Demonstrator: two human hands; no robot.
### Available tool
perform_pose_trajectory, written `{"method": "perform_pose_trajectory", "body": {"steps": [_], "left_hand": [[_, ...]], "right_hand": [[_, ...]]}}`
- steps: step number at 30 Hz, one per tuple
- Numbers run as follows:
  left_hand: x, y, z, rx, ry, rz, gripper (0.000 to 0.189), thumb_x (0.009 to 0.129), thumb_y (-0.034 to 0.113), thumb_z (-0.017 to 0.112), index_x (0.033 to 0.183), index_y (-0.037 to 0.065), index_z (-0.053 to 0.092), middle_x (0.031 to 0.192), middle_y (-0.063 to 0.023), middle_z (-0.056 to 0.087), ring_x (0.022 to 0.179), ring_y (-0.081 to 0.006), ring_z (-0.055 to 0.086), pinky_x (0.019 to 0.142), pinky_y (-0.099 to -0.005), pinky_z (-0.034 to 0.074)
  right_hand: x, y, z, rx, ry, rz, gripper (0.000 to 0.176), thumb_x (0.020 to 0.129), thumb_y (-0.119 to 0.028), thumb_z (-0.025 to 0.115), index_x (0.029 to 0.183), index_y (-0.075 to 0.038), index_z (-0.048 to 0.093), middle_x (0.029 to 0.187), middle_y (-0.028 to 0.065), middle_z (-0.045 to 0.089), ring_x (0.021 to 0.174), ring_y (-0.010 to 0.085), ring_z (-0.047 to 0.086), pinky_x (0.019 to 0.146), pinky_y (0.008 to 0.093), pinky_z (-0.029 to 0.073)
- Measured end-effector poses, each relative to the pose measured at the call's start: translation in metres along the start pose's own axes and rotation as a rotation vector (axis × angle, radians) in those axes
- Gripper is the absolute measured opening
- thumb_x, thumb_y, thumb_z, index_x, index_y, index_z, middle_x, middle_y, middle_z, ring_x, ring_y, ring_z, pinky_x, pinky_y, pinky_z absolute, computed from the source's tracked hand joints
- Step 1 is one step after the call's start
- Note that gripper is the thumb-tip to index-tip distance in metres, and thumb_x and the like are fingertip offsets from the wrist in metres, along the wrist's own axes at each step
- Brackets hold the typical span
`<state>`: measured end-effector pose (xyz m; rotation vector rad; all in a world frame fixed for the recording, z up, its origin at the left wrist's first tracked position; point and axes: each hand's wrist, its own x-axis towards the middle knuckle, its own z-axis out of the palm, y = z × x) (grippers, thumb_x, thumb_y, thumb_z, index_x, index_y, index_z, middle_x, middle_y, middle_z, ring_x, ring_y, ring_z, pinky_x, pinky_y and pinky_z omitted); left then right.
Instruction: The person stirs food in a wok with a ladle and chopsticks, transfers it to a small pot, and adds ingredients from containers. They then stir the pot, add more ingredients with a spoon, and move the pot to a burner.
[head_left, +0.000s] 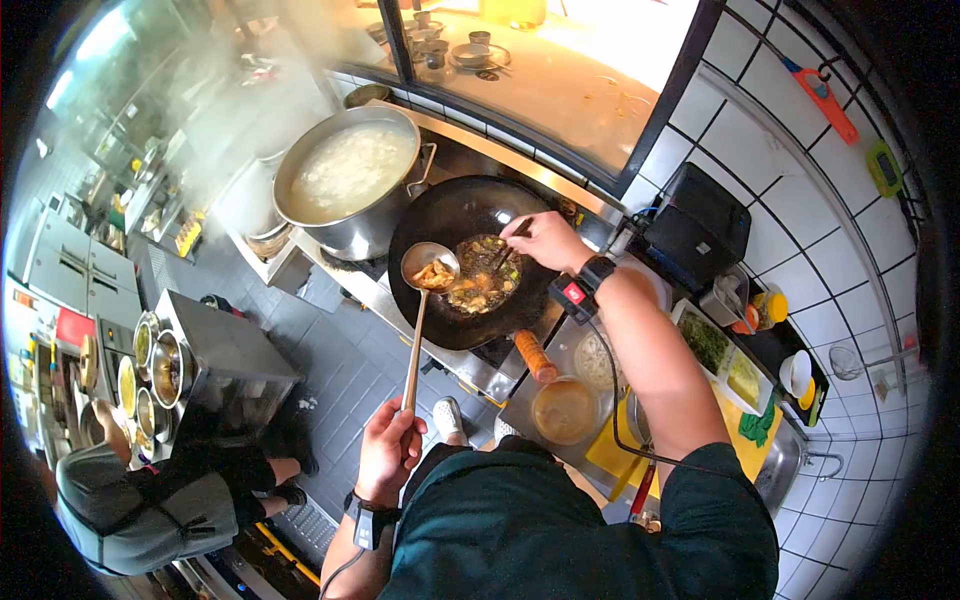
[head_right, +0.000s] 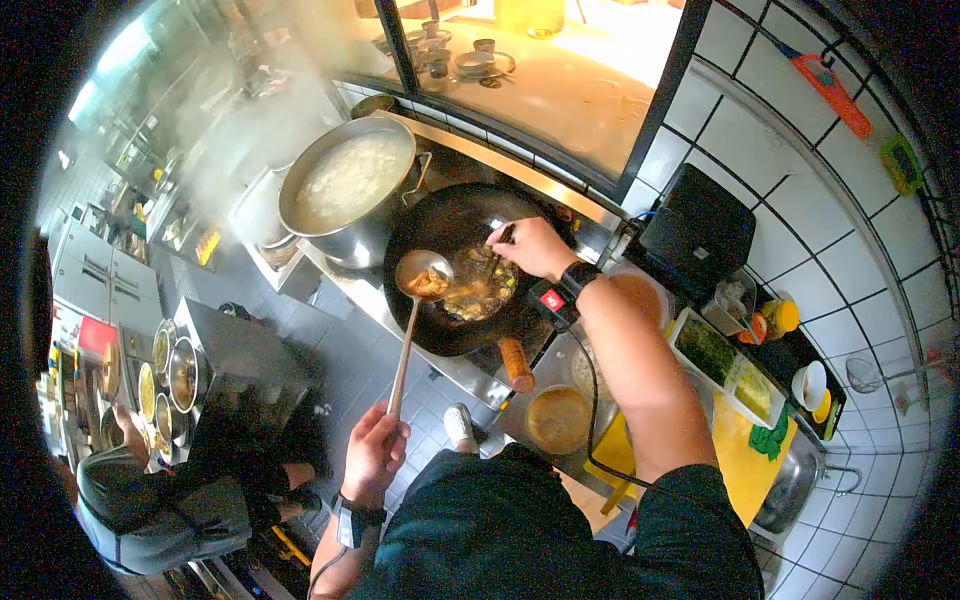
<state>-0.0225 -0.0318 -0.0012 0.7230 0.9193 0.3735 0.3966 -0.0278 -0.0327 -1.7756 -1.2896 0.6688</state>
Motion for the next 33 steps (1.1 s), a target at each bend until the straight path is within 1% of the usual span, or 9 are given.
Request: {"method": "perform_pose_trajectory", "body": {"steps": [3,9,13,16,19,21,26,31,33], "left_hand": [[0.0,-0.001,-0.002,-0.03,-0.026,-0.004,0.029,0.1,0.01,0.05,0.127,-0.001,0.046,0.08,-0.0121,0.063,0.047,-0.0101,0.049,0.036,-0.0212,0.035],[-0.005,0.0,0.002,-0.011,0.0,0.016,0.026,0.1,0.012,0.05,0.124,0.001,0.049,0.08,-0.0099,0.062,0.048,-0.0091,0.048,0.035,-0.0205,0.033],[-0.003,-0.001,0.0,-0.008,0.01,0.014,0.026,0.101,0.012,0.049,0.125,0.002,0.049,0.081,-0.01,0.062,0.048,-0.0093,0.048,0.035,-0.0206,0.033],[-0.002,-0.001,0.0,-0.015,0.006,0.023,0.027,0.101,0.012,0.049,0.125,0.002,0.048,0.081,-0.0101,0.062,0.048,-0.0095,0.048,0.035,-0.0206,0.033],[0.0,-0.002,0.0,-0.002,0.0,0.03,0.027,0.101,0.012,0.049,0.126,0.002,0.048,0.081,-0.0102,0.062,0.048,-0.0097,0.048,0.035,-0.0207,0.033],[0.003,-0.004,-0.003,-0.001,0.015,0.007,0.028,0.101,0.011,0.051,0.126,0.0,0.047,0.081,-0.0114,0.063,0.047,-0.0096,0.049,0.036,-0.0217,0.036],[0.008,-0.007,-0.001,-0.049,-0.014,-0.038,0.027,0.101,0.012,0.05,0.126,0.0,0.048,0.082,-0.0108,0.062,0.049,-0.0099,0.049,0.036,-0.0215,0.035],[0.006,-0.003,-0.001,-0.129,-0.037,-0.044,0.027,0.101,0.012,0.05,0.125,0.0,0.049,0.082,-0.0109,0.062,0.049,-0.01,0.048,0.036,-0.0212,0.035],[0.003,0.001,0.001,-0.16,-0.02,-0.055,0.025,0.1,0.011,0.051,0.123,0.0,0.05,0.082,-0.0116,0.062,0.048,-0.0101,0.048,0.036,-0.0213,0.035]], "right_hand": [[0.003,0.005,0.016,-0.082,0.007,-0.018,0.016,0.086,-0.016,0.066,0.095,-0.007,0.075,0.089,0.0138,0.074,0.079,0.0273,0.071,0.076,0.0357,0.055],[0.004,0.018,0.042,-0.126,0.088,0.107,0.014,0.085,-0.016,0.066,0.09,-0.007,0.074,0.085,0.017,0.071,0.08,0.0313,0.069,0.075,0.0383,0.054],[0.001,0.018,0.043,-0.133,0.124,-0.048,0.013,0.085,-0.018,0.069,0.091,-0.007,0.074,0.083,0.018,0.07,0.078,0.0335,0.069,0.072,0.041,0.054],[-0.002,0.018,0.032,-0.225,0.201,0.002,0.013,0.085,-0.018,0.069,0.09,-0.007,0.073,0.083,0.0169,0.07,0.077,0.0324,0.07,0.071,0.0401,0.054],[-0.003,0.012,0.019,-0.072,0.223,0.025,0.012,0.086,-0.015,0.067,0.088,-0.005,0.072,0.076,0.0144,0.07,0.071,0.027,0.07,0.067,0.0358,0.054],[-0.001,0.005,0.013,0.06,0.253,0.064,0.016,0.09,-0.017,0.067,0.089,-0.002,0.072,0.073,0.012,0.07,0.064,0.0157,0.069,0.063,0.03,0.054],[-0.001,-0.032,0.005,0.403,0.0,0.048,0.02,0.095,-0.011,0.066,0.109,0.002,0.07,0.094,0.0082,0.073,0.082,0.0131,0.07,0.077,0.0256,0.057],[0.009,-0.01,-0.003,0.19,0.273,-0.012,0.016,0.09,-0.014,0.067,0.099,-0.002,0.073,0.078,0.0077,0.073,0.07,0.0117,0.069,0.065,0.0261,0.054],[0.012,0.012,0.002,0.115,0.253,-0.013,0.016,0.09,-0.016,0.068,0.098,-0.004,0.074,0.077,0.0083,0.073,0.069,0.0123,0.07,0.064,0.0268,0.054]]}}
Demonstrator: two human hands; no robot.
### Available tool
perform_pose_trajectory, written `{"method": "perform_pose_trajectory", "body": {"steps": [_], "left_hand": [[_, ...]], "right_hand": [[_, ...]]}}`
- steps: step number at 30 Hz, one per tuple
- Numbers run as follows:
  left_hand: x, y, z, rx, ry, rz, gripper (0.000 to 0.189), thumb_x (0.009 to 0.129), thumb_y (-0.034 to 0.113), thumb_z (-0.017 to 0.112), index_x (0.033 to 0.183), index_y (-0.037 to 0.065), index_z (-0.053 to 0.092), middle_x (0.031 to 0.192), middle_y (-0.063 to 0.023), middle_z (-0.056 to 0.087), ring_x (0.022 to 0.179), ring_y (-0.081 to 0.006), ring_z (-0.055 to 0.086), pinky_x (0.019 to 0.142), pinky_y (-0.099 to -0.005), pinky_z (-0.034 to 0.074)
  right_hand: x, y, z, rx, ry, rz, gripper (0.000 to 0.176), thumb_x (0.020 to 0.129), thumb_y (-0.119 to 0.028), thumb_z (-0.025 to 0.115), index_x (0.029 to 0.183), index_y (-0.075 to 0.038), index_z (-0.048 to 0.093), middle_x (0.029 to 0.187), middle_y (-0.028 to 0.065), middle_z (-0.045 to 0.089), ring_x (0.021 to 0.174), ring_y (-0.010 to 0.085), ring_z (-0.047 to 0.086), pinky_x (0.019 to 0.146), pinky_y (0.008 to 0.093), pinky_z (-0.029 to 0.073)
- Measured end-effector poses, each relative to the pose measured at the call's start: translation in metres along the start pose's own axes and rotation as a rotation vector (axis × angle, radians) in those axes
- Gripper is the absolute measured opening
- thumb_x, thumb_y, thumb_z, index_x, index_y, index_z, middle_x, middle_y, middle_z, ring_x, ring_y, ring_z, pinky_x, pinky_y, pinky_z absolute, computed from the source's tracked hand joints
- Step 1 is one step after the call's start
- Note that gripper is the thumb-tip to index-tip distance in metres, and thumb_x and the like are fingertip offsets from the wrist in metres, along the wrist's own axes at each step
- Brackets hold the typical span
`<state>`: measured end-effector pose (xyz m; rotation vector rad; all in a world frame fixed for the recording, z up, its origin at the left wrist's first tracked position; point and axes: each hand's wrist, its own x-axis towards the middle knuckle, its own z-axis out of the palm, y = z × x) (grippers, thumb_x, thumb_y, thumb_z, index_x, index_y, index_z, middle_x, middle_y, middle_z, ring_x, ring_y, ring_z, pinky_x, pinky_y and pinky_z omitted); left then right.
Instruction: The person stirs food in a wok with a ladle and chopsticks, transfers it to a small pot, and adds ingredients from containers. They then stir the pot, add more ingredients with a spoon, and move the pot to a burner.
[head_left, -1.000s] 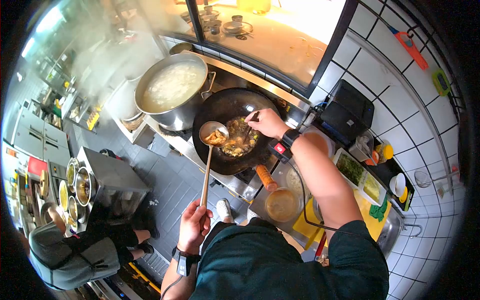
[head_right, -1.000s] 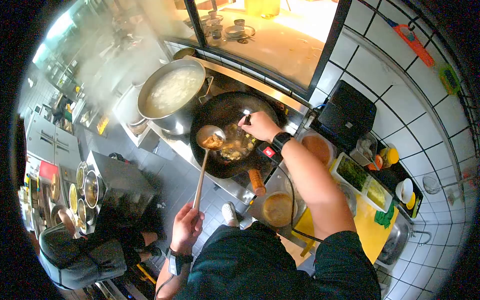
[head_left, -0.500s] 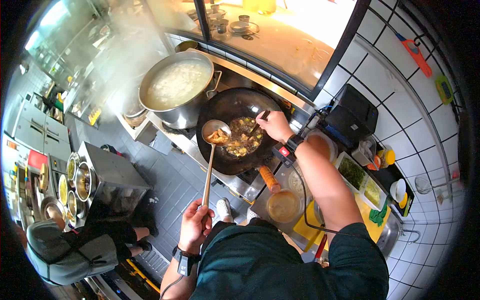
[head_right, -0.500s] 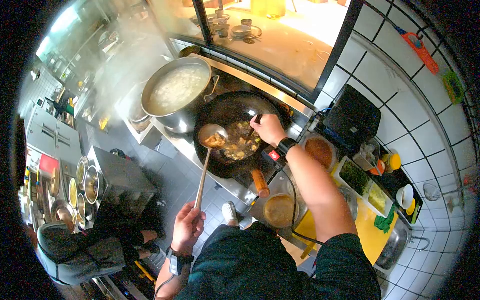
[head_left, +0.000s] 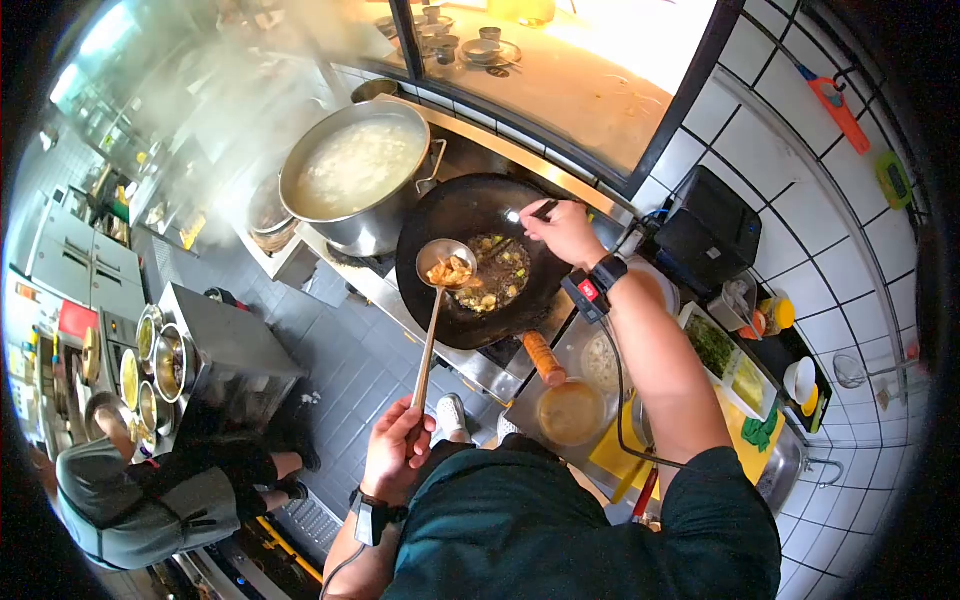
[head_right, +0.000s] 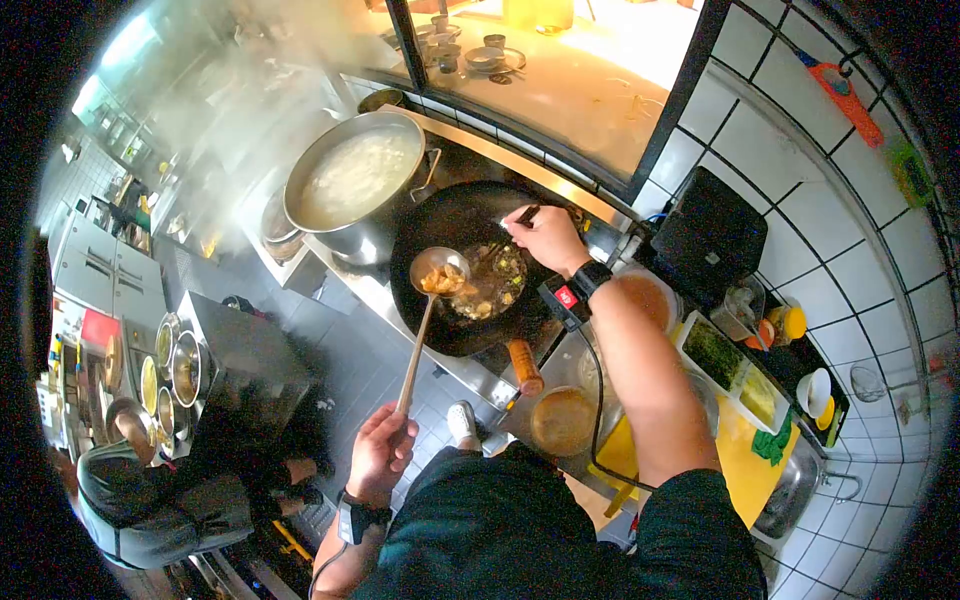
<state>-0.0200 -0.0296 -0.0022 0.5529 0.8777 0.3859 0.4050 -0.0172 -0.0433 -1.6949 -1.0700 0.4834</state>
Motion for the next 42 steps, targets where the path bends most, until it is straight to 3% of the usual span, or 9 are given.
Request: {"method": "perform_pose_trajectory", "body": {"steps": [3,6,14,18,26,29,36,42], "left_hand": [[-0.005,0.005,-0.001,0.005,0.009,0.029,0.024,0.1,0.01,0.051,0.122,0.0,0.052,0.081,-0.0121,0.063,0.047,-0.0101,0.047,0.035,-0.0212,0.035],[-0.008,0.01,-0.002,-0.005,-0.005,0.046,0.023,0.1,0.009,0.051,0.12,0.0,0.053,0.081,-0.0127,0.063,0.045,-0.01,0.047,0.034,-0.0209,0.034],[-0.013,0.019,-0.003,0.034,0.006,0.047,0.025,0.1,0.009,0.05,0.123,0.001,0.05,0.081,-0.0132,0.063,0.044,-0.0097,0.047,0.034,-0.0208,0.035],[-0.01,0.02,-0.01,0.062,-0.003,0.046,0.025,0.1,0.01,0.05,0.123,0.001,0.05,0.081,-0.0135,0.063,0.044,-0.0101,0.047,0.035,-0.0214,0.035],[0.007,0.024,-0.029,0.089,-0.065,-0.05,0.029,0.101,0.012,0.051,0.127,0.003,0.046,0.082,-0.0115,0.063,0.048,-0.0109,0.05,0.035,-0.0216,0.035],[0.019,0.035,-0.031,0.06,-0.132,-0.144,0.027,0.101,0.013,0.051,0.125,0.003,0.047,0.081,-0.0113,0.063,0.048,-0.0107,0.05,0.036,-0.0207,0.035],[0.039,0.068,-0.048,0.049,-0.227,-0.254,0.025,0.1,0.013,0.052,0.122,0.002,0.05,0.082,-0.0114,0.063,0.048,-0.0106,0.048,0.036,-0.0204,0.035],[0.055,0.099,-0.06,0.091,-0.294,-0.297,0.022,0.1,0.014,0.052,0.12,0.003,0.053,0.082,-0.0105,0.062,0.049,-0.01,0.047,0.035,-0.0205,0.035]], "right_hand": [[-0.007,0.015,0.013,0.078,-0.209,0.109,0.017,0.09,-0.018,0.069,0.1,-0.005,0.074,0.078,0.0083,0.073,0.068,0.0126,0.069,0.065,0.0283,0.054],[-0.013,0.02,0.03,0.103,-0.285,0.131,0.016,0.091,-0.017,0.069,0.101,-0.006,0.074,0.079,0.0084,0.072,0.07,0.0131,0.068,0.066,0.0292,0.053],[-0.007,0.034,0.044,-0.02,-0.197,0.112,0.013,0.091,-0.015,0.066,0.097,-0.005,0.072,0.077,0.0099,0.072,0.069,0.0168,0.069,0.067,0.0332,0.054],[-0.01,0.031,0.024,0.058,-0.128,0.129,0.016,0.091,-0.016,0.066,0.096,-0.002,0.071,0.076,0.0091,0.072,0.068,0.0143,0.069,0.064,0.0302,0.054],[-0.018,-0.032,-0.008,0.347,-0.021,0.175,0.016,0.094,-0.011,0.066,0.105,0.001,0.07,0.094,0.0066,0.072,0.08,0.0108,0.068,0.074,0.0261,0.058],[-0.024,-0.046,0.01,0.338,-0.116,0.169,0.02,0.094,-0.01,0.065,0.111,0.001,0.069,0.096,0.0072,0.072,0.083,0.0117,0.069,0.077,0.0259,0.057],[-0.058,-0.115,-0.015,0.271,0.256,0.157,0.022,0.097,-0.014,0.063,0.109,0.003,0.068,0.101,0.0117,0.071,0.088,0.0164,0.07,0.075,0.0278,0.059],[-0.164,-0.142,-0.069,0.561,0.76,0.075,0.024,0.095,-0.017,0.067,0.112,0.0,0.066,0.104,0.0142,0.071,0.092,0.023,0.071,0.08,0.0311,0.058]]}}
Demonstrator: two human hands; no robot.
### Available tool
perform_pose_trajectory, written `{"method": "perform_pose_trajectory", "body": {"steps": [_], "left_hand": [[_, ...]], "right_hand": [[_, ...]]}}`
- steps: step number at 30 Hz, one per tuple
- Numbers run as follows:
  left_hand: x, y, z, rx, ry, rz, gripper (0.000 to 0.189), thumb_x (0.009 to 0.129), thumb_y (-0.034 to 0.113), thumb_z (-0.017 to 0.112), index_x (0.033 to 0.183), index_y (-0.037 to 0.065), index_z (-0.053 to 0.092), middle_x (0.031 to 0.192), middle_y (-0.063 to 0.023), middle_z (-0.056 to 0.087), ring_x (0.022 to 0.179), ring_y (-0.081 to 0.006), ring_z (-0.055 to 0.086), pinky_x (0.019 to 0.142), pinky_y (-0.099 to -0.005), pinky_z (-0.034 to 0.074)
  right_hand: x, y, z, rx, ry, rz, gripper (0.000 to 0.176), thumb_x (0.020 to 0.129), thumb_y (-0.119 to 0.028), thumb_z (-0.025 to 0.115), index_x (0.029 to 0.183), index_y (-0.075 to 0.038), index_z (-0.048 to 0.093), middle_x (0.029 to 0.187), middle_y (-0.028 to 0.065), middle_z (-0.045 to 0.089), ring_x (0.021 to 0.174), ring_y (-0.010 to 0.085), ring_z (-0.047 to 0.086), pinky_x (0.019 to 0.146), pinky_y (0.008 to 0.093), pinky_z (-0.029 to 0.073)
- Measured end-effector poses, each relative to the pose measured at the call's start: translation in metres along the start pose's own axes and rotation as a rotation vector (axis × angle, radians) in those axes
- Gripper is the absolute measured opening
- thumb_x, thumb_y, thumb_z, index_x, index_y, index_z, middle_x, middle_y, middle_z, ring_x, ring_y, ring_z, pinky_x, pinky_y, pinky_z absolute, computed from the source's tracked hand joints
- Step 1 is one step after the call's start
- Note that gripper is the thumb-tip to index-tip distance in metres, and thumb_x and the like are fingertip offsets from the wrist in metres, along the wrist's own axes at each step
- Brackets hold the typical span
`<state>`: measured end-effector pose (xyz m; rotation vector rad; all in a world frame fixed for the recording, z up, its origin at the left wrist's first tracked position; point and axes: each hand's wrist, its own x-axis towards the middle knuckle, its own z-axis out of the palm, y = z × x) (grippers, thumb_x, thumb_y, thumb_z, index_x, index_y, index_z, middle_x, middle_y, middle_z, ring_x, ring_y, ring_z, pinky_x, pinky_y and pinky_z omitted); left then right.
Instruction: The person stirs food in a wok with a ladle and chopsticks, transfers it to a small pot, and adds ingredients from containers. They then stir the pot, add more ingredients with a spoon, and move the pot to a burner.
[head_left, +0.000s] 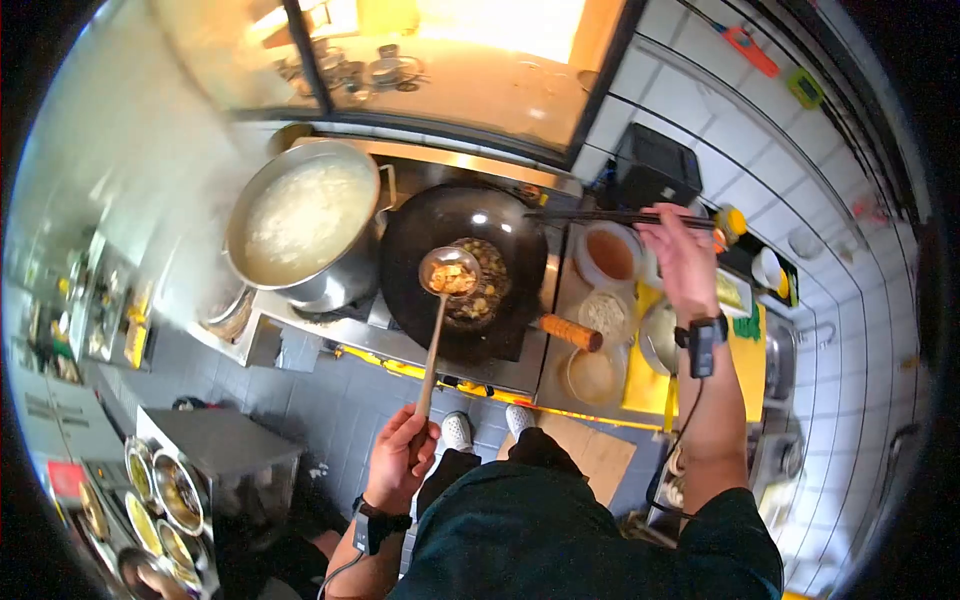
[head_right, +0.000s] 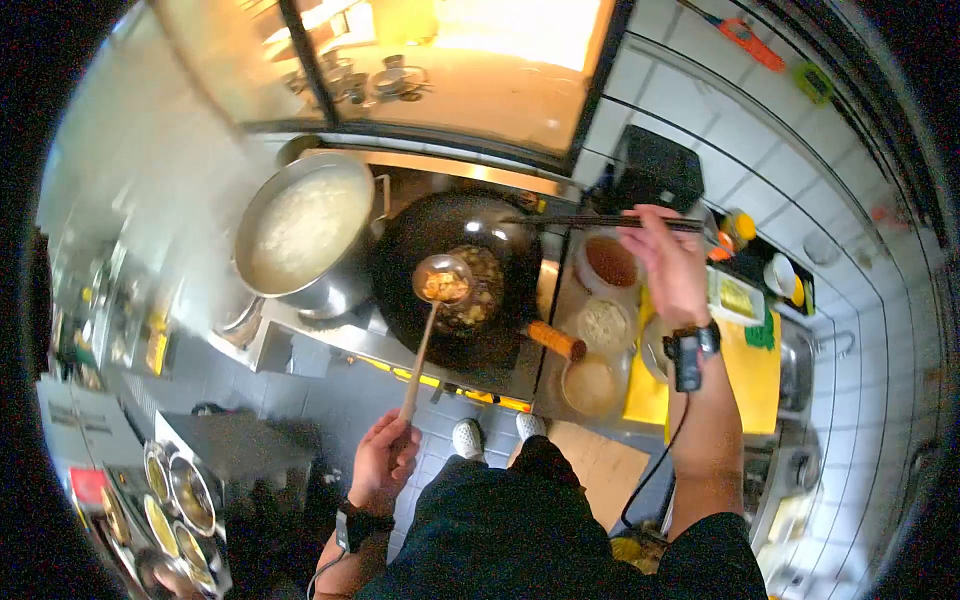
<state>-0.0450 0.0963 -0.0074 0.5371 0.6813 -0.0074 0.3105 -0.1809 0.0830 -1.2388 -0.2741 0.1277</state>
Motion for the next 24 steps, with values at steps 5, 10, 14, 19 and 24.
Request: {"method": "perform_pose_trajectory", "body": {"steps": [5,10,14,19,24], "left_hand": [[-0.02,0.025,0.034,0.16,-0.024,-0.016,0.022,0.1,0.011,0.05,0.12,0.003,0.053,0.081,-0.0102,0.062,0.047,-0.0087,0.046,0.033,-0.0194,0.032],[-0.033,0.009,0.089,0.208,-0.191,-0.102,0.026,0.1,0.014,0.052,0.124,0.004,0.054,0.078,-0.0116,0.062,0.043,-0.009,0.044,0.032,-0.0191,0.032],[-0.019,-0.036,0.124,0.277,-0.323,-0.241,0.027,0.1,0.016,0.054,0.125,0.007,0.055,0.081,-0.0123,0.062,0.045,-0.0095,0.046,0.031,-0.0197,0.032],[0.013,-0.122,0.175,0.53,-0.341,-0.311,0.029,0.098,0.013,0.056,0.126,0.005,0.052,0.079,-0.0076,0.061,0.048,-0.0092,0.047,0.037,-0.0226,0.033],[0.039,-0.201,0.194,0.939,-0.378,-0.163,0.033,0.095,0.009,0.058,0.127,0.002,0.054,0.075,-0.0029,0.06,0.049,-0.0066,0.047,0.041,-0.0215,0.034]], "right_hand": [[-0.099,-0.068,-0.11,0.342,0.332,-0.154,0.019,0.098,-0.016,0.061,0.107,0.001,0.064,0.101,0.0141,0.072,0.089,0.0201,0.071,0.079,0.0271,0.06],[-0.231,-0.095,-0.219,0.399,0.643,-0.337,0.022,0.103,-0.019,0.053,0.106,0.001,0.061,0.099,0.0124,0.07,0.089,0.0187,0.068,0.08,0.0254,0.057],[-0.34,-0.083,-0.289,0.357,0.945,-0.439,0.023,0.104,-0.023,0.051,0.099,-0.004,0.061,0.099,0.0091,0.066,0.088,0.0171,0.062,0.078,0.026,0.053],[-0.441,-0.067,-0.339,0.12,1.25,-0.356,0.026,0.104,-0.028,0.049,0.095,-0.006,0.06,0.092,0.0079,0.066,0.083,0.0187,0.062,0.071,0.0313,0.05],[-0.477,-0.039,-0.366,-0.241,1.402,-0.16,0.028,0.103,-0.032,0.048,0.093,-0.008,0.06,0.086,0.0048,0.067,0.074,0.0151,0.063,0.067,0.0273,0.047]]}}
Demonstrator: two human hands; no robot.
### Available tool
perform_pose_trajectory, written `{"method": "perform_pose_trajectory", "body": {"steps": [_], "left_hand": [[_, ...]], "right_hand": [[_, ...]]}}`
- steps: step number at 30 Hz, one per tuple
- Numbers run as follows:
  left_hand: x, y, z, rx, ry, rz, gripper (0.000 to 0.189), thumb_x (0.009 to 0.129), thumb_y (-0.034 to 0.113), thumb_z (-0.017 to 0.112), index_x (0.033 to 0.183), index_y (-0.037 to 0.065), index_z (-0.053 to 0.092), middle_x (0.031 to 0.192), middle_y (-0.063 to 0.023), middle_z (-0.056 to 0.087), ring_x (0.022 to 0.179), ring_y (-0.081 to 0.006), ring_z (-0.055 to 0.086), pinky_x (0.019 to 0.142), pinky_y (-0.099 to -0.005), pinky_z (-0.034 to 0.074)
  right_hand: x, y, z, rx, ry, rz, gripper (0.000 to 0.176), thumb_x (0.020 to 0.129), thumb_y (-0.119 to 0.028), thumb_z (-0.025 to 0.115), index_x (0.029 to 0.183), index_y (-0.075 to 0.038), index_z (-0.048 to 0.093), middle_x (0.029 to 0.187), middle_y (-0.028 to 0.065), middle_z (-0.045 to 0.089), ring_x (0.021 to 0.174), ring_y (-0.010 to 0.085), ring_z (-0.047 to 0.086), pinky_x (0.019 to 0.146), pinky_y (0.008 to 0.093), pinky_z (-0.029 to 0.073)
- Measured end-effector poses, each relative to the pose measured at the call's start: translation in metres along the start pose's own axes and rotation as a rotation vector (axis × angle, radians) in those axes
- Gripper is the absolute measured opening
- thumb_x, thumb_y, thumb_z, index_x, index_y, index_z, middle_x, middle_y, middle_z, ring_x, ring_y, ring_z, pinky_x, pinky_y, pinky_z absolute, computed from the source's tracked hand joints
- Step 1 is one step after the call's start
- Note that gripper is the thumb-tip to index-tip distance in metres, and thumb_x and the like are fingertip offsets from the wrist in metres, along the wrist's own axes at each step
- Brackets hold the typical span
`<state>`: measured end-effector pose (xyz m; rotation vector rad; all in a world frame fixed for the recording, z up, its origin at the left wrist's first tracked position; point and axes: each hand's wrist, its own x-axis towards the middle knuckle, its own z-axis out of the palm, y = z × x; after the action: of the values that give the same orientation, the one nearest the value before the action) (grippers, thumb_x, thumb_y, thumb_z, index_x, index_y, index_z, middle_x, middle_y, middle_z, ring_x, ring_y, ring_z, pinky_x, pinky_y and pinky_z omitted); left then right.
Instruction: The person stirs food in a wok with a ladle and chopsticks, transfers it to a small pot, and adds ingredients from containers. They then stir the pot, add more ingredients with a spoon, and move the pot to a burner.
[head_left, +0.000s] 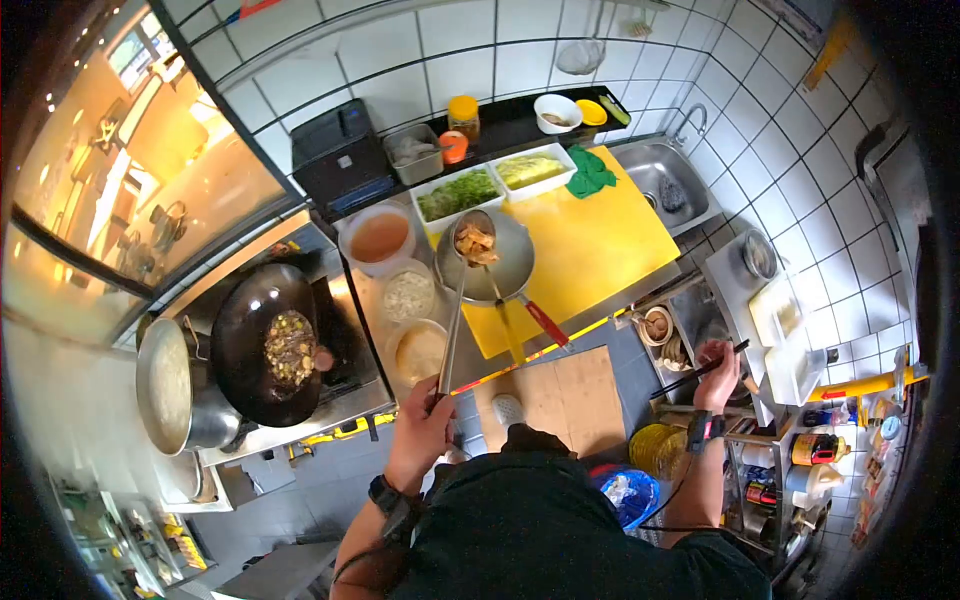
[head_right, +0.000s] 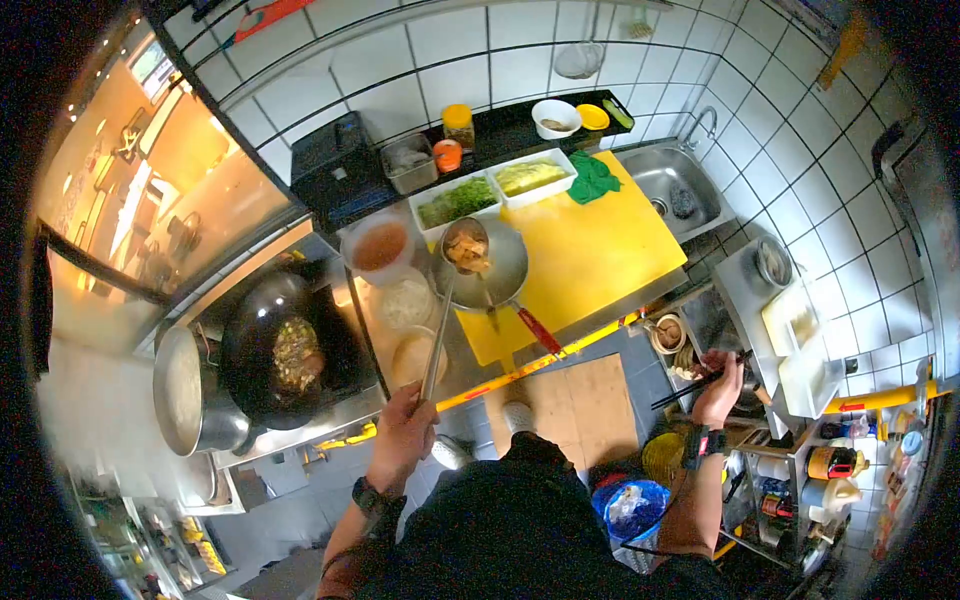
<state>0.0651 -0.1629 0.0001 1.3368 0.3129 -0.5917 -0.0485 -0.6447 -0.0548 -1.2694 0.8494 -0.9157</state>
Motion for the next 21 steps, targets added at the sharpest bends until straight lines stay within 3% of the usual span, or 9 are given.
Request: {"method": "perform_pose_trajectory", "body": {"steps": [2,3,4,6,10,13,17,19,21], "left_hand": [[0.014,-0.021,0.008,0.568,0.091,0.359,0.035,0.095,0.01,0.06,0.128,0.002,0.055,0.075,-0.0063,0.062,0.057,-0.011,0.056,0.049,-0.0272,0.044],[0.01,-0.013,0.018,0.733,0.147,0.44,0.037,0.093,0.009,0.062,0.129,0.002,0.055,0.08,-0.0137,0.065,0.067,-0.0222,0.065,0.06,-0.0347,0.051],[0.009,-0.011,0.024,0.741,0.149,0.437,0.037,0.093,0.009,0.062,0.129,0.002,0.055,0.08,-0.0137,0.065,0.067,-0.0222,0.065,0.06,-0.0347,0.051],[0.007,-0.01,0.029,0.939,0.202,0.406,0.041,0.09,0.005,0.06,0.13,-0.003,0.053,0.094,-0.0253,0.068,0.084,-0.0403,0.068,0.074,-0.0421,0.054],[0.004,-0.013,0.034,1.022,0.274,0.58,0.043,0.089,0.003,0.06,0.13,-0.004,0.053,0.094,-0.027,0.066,0.083,-0.0457,0.065,0.073,-0.0433,0.053],[-0.005,-0.008,0.031,1.038,0.283,0.61,0.041,0.091,0.004,0.061,0.13,-0.005,0.053,0.09,-0.0231,0.067,0.081,-0.0378,0.067,0.072,-0.0417,0.053],[-0.035,0.01,0.024,0.393,0.168,0.363,0.041,0.096,0.005,0.058,0.136,0.001,0.05,0.083,-0.0109,0.064,0.059,-0.0149,0.059,0.05,-0.0295,0.047],[-0.054,0.017,0.013,-0.012,0.117,0.247,0.042,0.098,0.004,0.052,0.14,0.009,0.047,0.077,-0.0052,0.062,0.042,-0.0048,0.044,0.035,-0.0213,0.031],[-0.076,0.014,-0.005,-0.165,0.169,0.295,0.041,0.099,0.004,0.051,0.139,0.01,0.047,0.077,-0.0056,0.063,0.041,-0.0053,0.044,0.035,-0.0214,0.031]], "right_hand": [[0.01,0.018,-0.015,-0.178,-0.081,-0.071,0.031,0.103,-0.031,0.05,0.094,-0.004,0.063,0.088,0.0064,0.066,0.074,0.0163,0.061,0.068,0.0298,0.047],[0.013,0.016,-0.013,-0.175,-0.081,-0.063,0.031,0.103,-0.031,0.05,0.094,-0.004,0.063,0.088,0.0064,0.066,0.074,0.0163,0.061,0.068,0.0298,0.047],[0.013,0.015,-0.009,-0.163,-0.084,-0.005,0.029,0.103,-0.031,0.049,0.094,-0.006,0.063,0.086,0.0042,0.066,0.073,0.0135,0.061,0.064,0.0277,0.044],[0.016,0.016,-0.002,-0.15,-0.09,0.063,0.028,0.103,-0.03,0.048,0.094,-0.008,0.063,0.084,0.0021,0.065,0.071,0.0107,0.06,0.06,0.0256,0.041],[0.028,0.022,0.008,-0.203,-0.161,0.075,0.026,0.1,-0.028,0.049,0.093,-0.008,0.064,0.081,0.0004,0.063,0.064,0.0084,0.052,0.058,0.0244,0.037],[0.03,0.029,0.021,-0.148,-0.209,0.109,0.025,0.1,-0.027,0.05,0.093,-0.007,0.064,0.079,0.0002,0.062,0.062,0.0081,0.049,0.058,0.0233,0.037],[0.034,0.049,0.031,-0.187,-0.263,0.049,0.021,0.099,-0.019,0.051,0.088,-0.006,0.063,0.079,0.002,0.06,0.063,0.0089,0.052,0.057,0.0238,0.039],[0.037,0.072,0.027,-0.317,-0.343,-0.097,0.023,0.099,-0.018,0.051,0.107,0.001,0.061,0.092,0.0056,0.063,0.073,0.0111,0.055,0.066,0.0261,0.045],[0.056,0.104,0.018,-0.345,-0.363,-0.066,0.034,0.1,-0.019,0.051,0.122,0.006,0.057,0.103,0.0082,0.065,0.084,0.013,0.058,0.076,0.0276,0.048]]}}
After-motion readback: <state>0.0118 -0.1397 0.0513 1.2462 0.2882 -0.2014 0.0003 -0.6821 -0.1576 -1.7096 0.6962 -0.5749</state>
